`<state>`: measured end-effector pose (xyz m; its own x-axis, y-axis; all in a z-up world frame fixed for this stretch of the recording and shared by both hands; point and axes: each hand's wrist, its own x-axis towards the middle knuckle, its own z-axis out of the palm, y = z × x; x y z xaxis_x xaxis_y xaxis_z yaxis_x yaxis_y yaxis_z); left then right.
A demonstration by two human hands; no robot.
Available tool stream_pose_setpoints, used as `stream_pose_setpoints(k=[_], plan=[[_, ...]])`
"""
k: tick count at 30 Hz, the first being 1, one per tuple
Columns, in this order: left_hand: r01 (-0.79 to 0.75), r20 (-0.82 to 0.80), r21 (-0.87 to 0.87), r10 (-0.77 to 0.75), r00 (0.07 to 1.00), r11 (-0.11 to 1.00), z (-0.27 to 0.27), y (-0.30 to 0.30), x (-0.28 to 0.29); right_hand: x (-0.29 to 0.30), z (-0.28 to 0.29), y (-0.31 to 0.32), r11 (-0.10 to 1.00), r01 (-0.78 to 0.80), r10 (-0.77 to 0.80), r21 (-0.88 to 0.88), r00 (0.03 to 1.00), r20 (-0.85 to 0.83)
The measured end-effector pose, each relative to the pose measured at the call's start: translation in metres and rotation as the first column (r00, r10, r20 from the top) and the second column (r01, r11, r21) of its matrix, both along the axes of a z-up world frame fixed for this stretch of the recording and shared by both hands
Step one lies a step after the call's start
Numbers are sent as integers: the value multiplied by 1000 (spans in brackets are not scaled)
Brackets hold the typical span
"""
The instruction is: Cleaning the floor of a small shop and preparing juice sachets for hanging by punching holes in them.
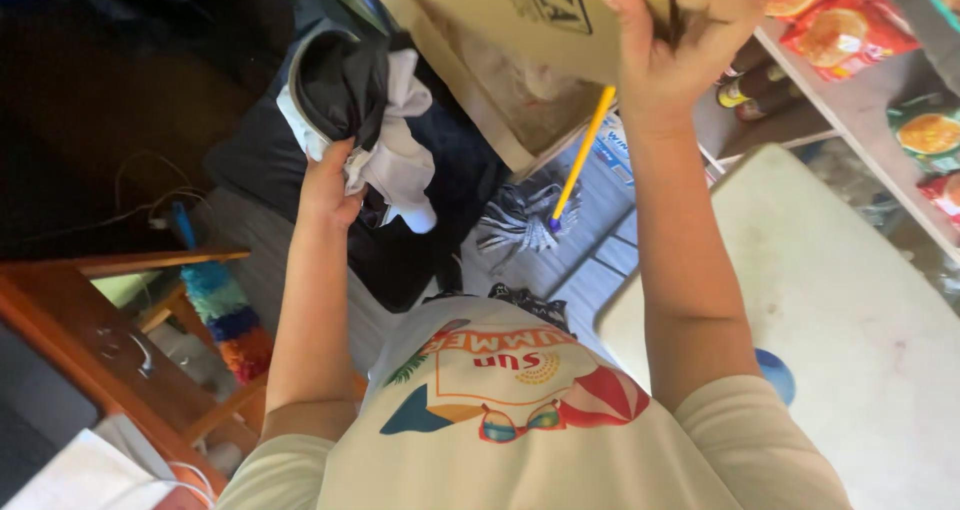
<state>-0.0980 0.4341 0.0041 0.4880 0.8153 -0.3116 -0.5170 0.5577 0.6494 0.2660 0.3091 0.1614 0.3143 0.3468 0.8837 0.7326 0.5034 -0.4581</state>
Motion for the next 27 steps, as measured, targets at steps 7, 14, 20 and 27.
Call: stream_pose_setpoints(k=[7,14,20,27], plan=[[-5,-619,-28,-14,785,1000,-116,58,0,-1,-155,85,813,445,-354,-376,890,287],[617,-972,164,17,236,769,-261,41,0,15,-465,20,29,109,-109,-994,988,105],[660,-821,209,-238,519,722,-251,-2,75,-32,-274,-7,429,105,-316,-897,948,-40],[817,-634,241,-552,541,524,-165,-63,202,-42,-148,-143,554,122,-383,-823,915,-122]])
